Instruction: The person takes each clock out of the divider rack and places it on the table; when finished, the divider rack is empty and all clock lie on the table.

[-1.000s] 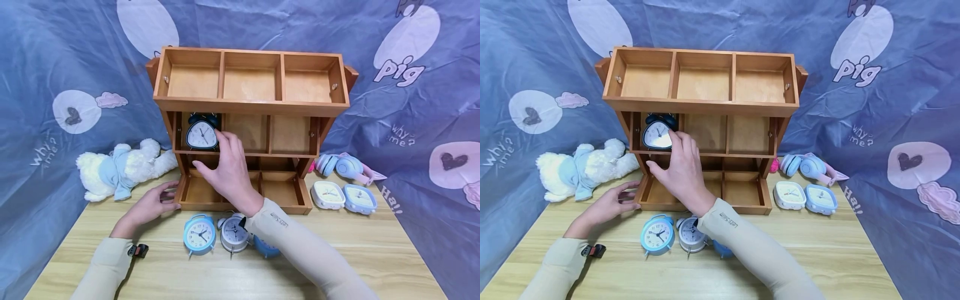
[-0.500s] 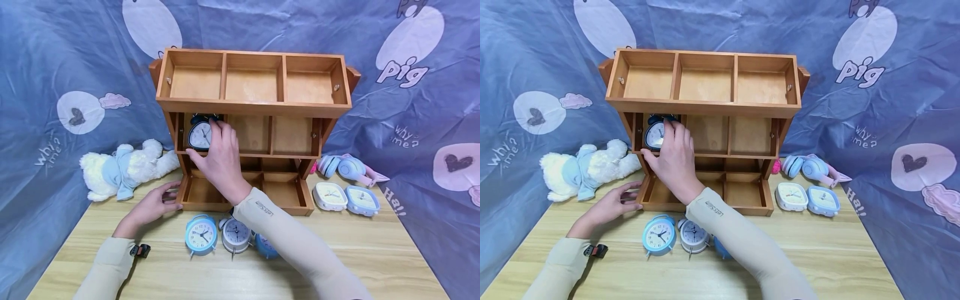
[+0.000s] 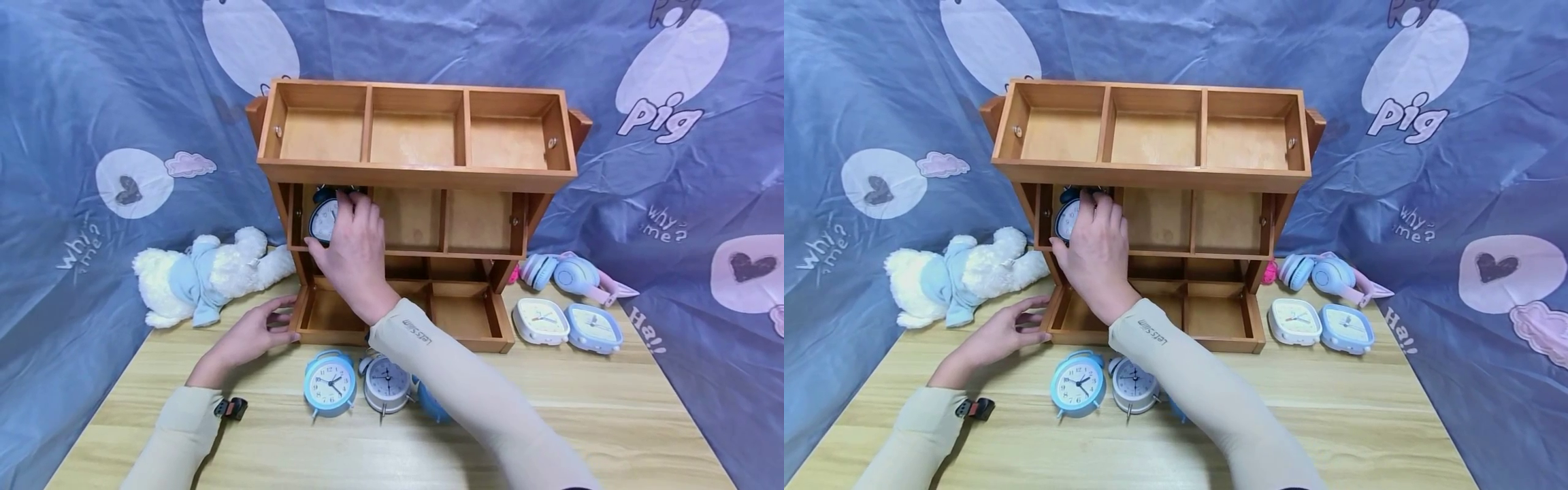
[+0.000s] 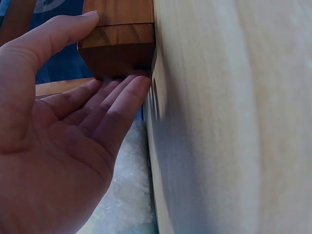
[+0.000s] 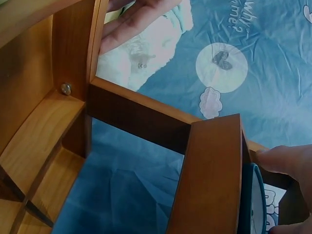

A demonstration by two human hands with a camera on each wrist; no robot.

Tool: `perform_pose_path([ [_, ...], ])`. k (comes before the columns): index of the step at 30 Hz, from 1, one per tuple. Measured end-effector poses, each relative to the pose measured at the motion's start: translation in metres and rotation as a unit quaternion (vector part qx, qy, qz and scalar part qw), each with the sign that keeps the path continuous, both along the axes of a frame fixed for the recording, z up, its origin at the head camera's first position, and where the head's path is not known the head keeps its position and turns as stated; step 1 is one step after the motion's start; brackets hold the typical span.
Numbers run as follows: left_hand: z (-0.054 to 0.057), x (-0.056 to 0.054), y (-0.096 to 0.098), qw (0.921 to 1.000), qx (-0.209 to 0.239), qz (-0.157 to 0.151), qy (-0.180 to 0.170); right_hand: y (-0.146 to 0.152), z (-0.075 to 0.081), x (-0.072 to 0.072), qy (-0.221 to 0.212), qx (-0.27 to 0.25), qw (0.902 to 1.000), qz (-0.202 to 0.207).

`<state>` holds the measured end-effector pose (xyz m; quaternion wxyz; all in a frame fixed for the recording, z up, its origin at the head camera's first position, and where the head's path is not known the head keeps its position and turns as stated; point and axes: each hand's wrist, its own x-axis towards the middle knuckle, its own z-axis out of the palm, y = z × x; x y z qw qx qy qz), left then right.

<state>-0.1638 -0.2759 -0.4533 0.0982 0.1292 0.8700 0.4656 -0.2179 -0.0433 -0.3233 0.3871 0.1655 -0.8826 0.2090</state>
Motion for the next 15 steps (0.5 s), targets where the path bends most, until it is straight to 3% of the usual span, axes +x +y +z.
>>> perform_pose_path([
  [15, 0.0002, -0.0001, 0.001, 1.0, 0.005, -0.003, 0.002, -0.0108, -0.0074, -0.0082, 0.025, 0.025, 0.9988, -0.033],
])
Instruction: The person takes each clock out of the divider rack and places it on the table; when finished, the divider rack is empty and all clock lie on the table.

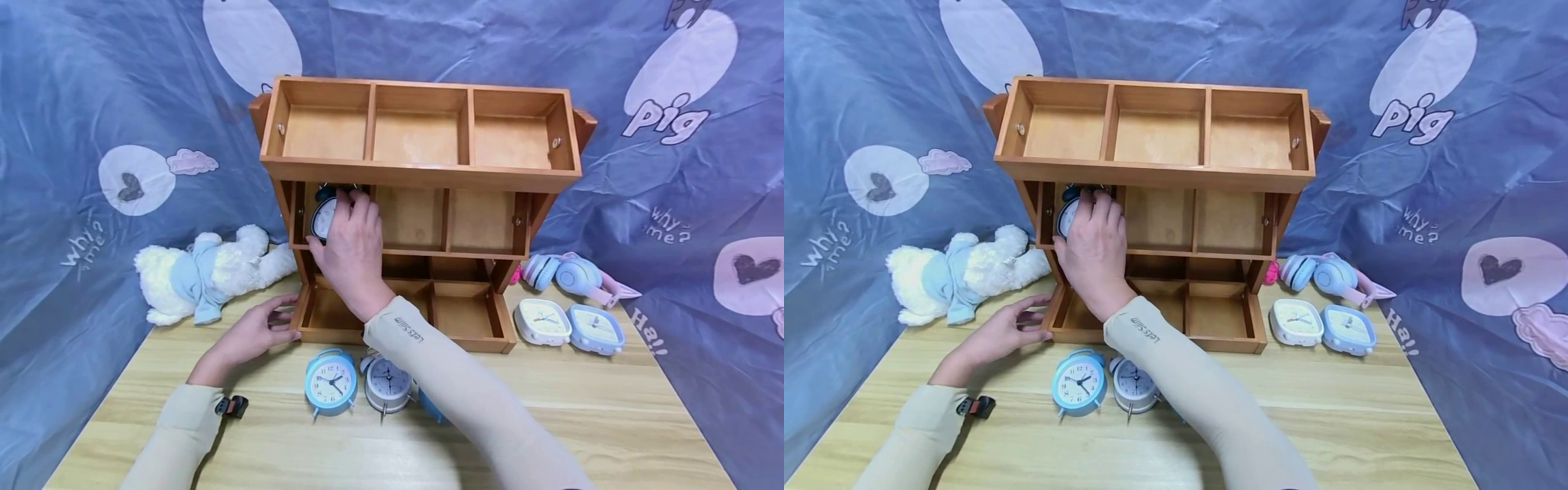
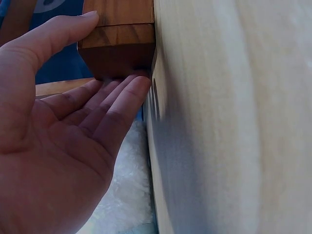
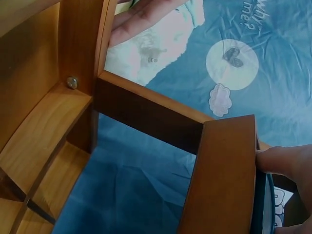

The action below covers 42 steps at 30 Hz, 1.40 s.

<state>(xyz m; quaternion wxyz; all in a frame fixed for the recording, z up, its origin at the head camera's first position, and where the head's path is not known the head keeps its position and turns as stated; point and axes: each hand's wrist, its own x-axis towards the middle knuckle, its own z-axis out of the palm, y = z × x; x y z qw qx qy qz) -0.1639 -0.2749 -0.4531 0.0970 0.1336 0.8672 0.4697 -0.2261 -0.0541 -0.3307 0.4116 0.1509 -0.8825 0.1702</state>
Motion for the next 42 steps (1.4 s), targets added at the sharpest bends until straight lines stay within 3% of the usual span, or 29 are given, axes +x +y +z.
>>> perform_pose_path([
  [13, -0.002, 0.0, 0.0, 1.0, 0.004, 0.004, -0.008, 0.0, 0.001, -0.002, 0.003, -0.036, 0.9991, 0.022],
  [27, 0.001, 0.001, 0.0, 0.9999, -0.01, 0.003, 0.005, 0.003, 0.008, 0.003, -0.004, -0.035, 0.9986, 0.04],
  [42, 0.001, 0.001, 0.0, 0.9999, -0.015, 0.007, -0.005, 0.005, 0.011, 0.009, 0.028, -0.022, 0.9967, 0.073],
])
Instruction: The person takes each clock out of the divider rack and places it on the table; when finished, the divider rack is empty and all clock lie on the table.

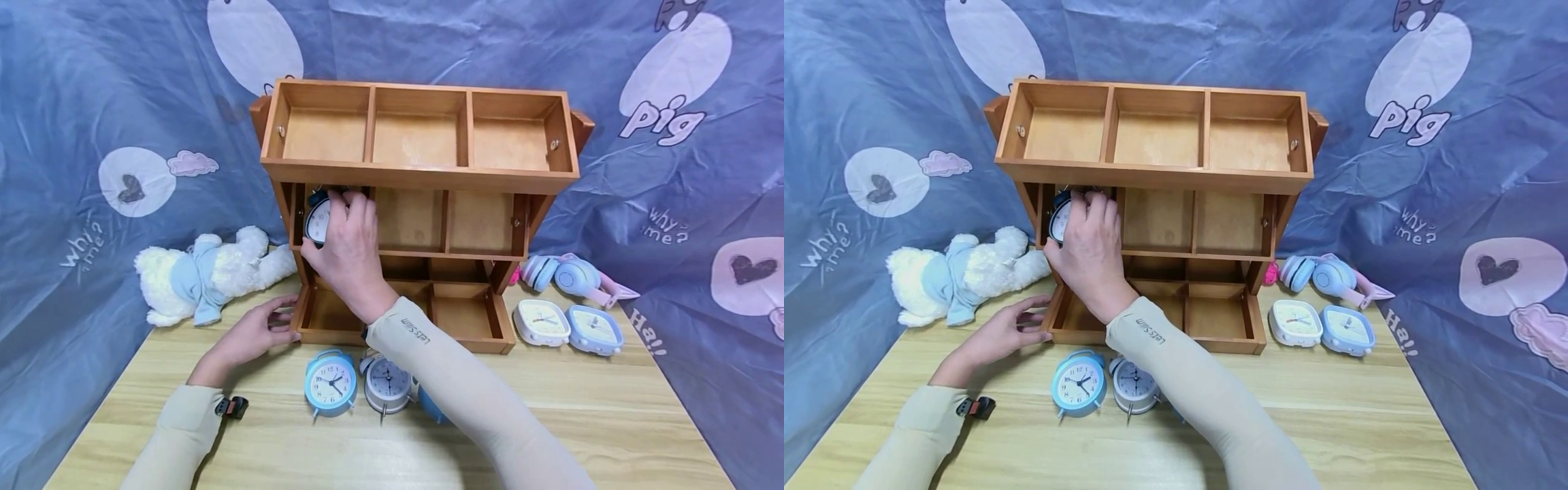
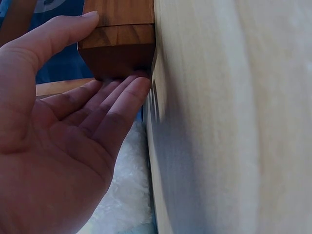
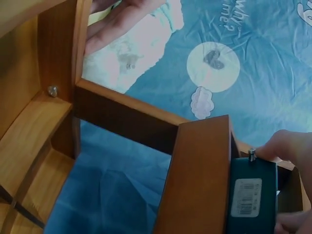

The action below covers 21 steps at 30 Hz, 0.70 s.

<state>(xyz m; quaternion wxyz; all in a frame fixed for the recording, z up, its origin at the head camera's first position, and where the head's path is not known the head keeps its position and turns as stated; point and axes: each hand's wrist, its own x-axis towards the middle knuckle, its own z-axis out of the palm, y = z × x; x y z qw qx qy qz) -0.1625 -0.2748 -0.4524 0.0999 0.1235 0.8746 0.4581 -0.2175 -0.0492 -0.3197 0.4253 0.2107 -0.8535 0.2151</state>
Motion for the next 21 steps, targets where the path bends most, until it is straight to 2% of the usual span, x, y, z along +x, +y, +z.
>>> perform_pose_path([
  [6, -0.0012, -0.002, -0.001, 0.9999, 0.001, 0.007, -0.01, 0.002, -0.0001, -0.0005, -0.003, 0.008, 0.9999, -0.007],
  [13, -0.0009, -0.0025, -0.0015, 1.0, 0.004, -0.001, -0.001, 0.0048, 0.0004, 0.0015, -0.018, 0.027, 0.9994, -0.008],
  [21, -0.0015, -0.0015, -0.001, 1.0, 0.008, -0.003, 0.004, 0.0093, 0.0015, 0.0035, -0.016, 0.02, 0.9995, 0.017],
])
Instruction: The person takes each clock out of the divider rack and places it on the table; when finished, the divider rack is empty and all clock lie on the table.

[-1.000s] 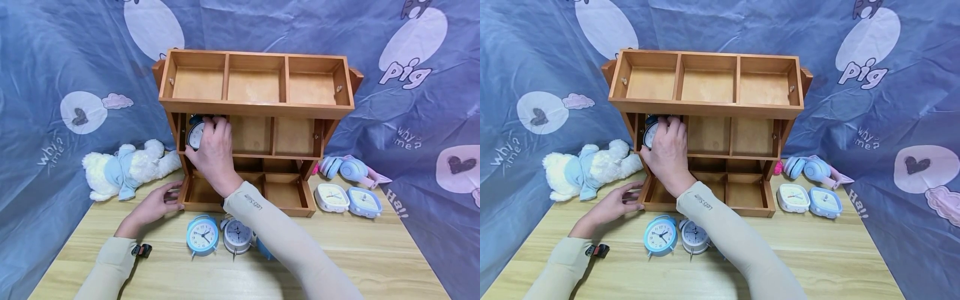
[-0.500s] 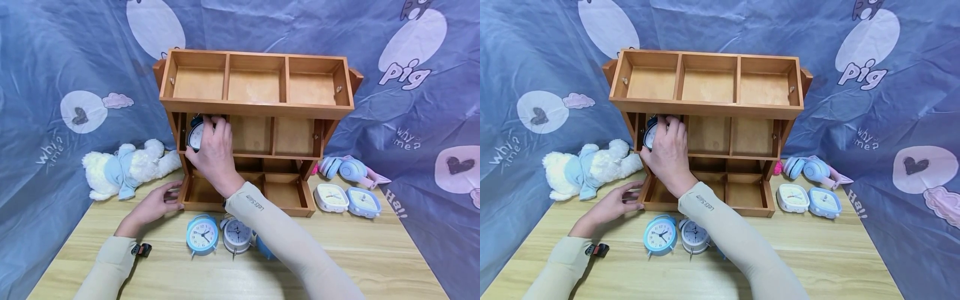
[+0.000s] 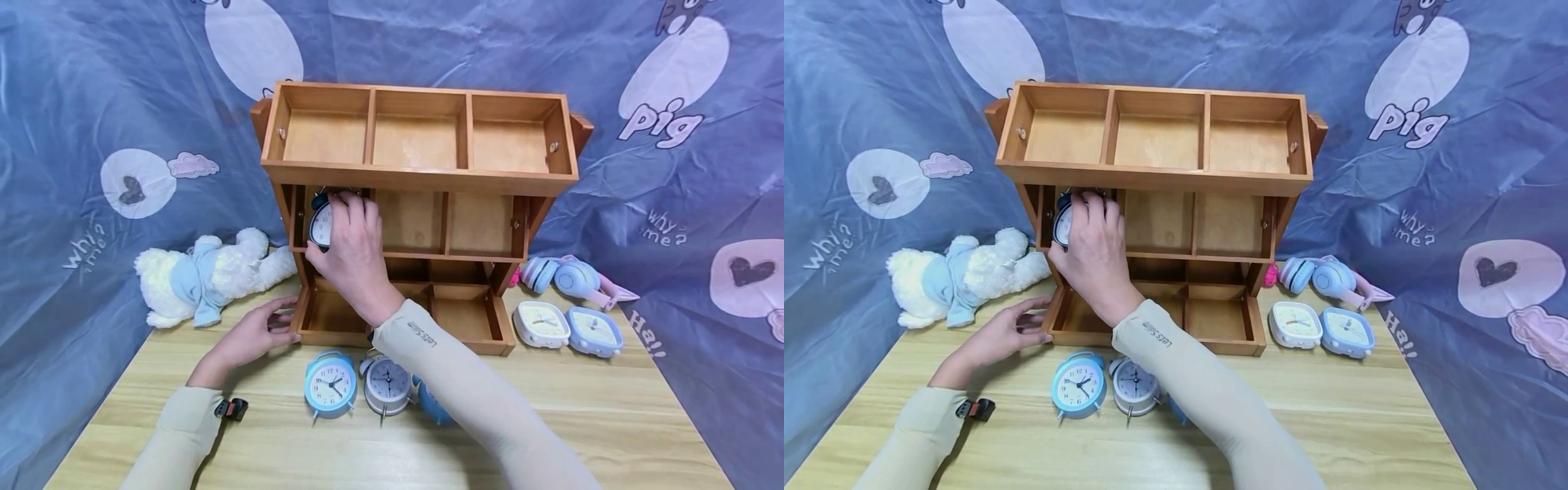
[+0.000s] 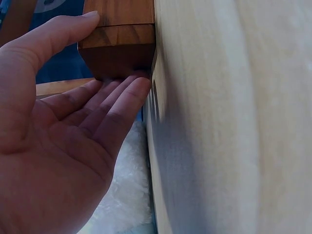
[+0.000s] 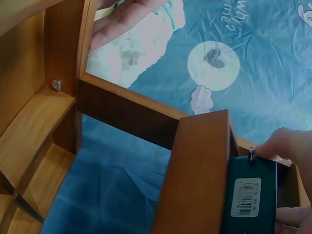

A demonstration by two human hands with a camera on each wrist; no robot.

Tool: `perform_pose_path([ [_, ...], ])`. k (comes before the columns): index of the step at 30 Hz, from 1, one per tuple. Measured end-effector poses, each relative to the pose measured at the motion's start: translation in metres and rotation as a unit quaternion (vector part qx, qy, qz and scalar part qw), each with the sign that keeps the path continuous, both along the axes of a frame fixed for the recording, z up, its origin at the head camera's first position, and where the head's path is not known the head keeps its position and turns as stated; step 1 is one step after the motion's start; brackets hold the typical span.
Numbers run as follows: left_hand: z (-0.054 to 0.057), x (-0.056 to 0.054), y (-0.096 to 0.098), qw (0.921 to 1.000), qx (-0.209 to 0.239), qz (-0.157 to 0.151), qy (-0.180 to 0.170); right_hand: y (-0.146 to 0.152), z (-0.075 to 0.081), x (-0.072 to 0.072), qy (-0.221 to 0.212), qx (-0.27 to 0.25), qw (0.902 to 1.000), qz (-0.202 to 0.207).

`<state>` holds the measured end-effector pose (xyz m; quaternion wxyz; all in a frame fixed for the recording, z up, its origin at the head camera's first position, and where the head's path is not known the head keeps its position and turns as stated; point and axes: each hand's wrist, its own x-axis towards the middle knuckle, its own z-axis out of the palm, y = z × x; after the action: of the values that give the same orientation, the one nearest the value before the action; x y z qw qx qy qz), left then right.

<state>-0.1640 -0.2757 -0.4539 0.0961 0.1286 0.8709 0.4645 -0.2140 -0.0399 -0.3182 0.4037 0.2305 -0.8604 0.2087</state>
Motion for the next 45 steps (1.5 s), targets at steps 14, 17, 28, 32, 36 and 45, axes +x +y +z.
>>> perform_pose_path([
  [14, -0.001, 0.0, -0.002, 1.0, -0.009, 0.002, 0.003, 0.017, 0.009, 0.021, -0.002, -0.027, 0.9983, 0.052],
  [17, -0.002, 0.0, -0.001, 1.0, -0.008, 0.001, 0.003, 0.022, 0.007, 0.025, -0.009, -0.033, 0.9977, 0.058],
  [28, -0.001, 0.001, -0.001, 1.0, 0.004, -0.003, 0.009, 0.038, -0.002, 0.039, -0.024, -0.039, 0.9962, 0.075],
  [32, 0.001, 0.003, 0.0, 0.9999, 0.007, -0.005, 0.012, 0.046, -0.005, 0.043, -0.034, -0.04, 0.9954, 0.08],
  [36, 0.003, 0.004, 0.001, 0.9999, 0.008, -0.006, 0.014, 0.054, -0.007, 0.047, -0.047, -0.044, 0.9943, 0.085],
  [45, 0.003, 0.003, 0.001, 0.9999, -0.001, -0.006, 0.008, 0.068, -0.01, 0.059, -0.048, -0.036, 0.9937, 0.095],
])
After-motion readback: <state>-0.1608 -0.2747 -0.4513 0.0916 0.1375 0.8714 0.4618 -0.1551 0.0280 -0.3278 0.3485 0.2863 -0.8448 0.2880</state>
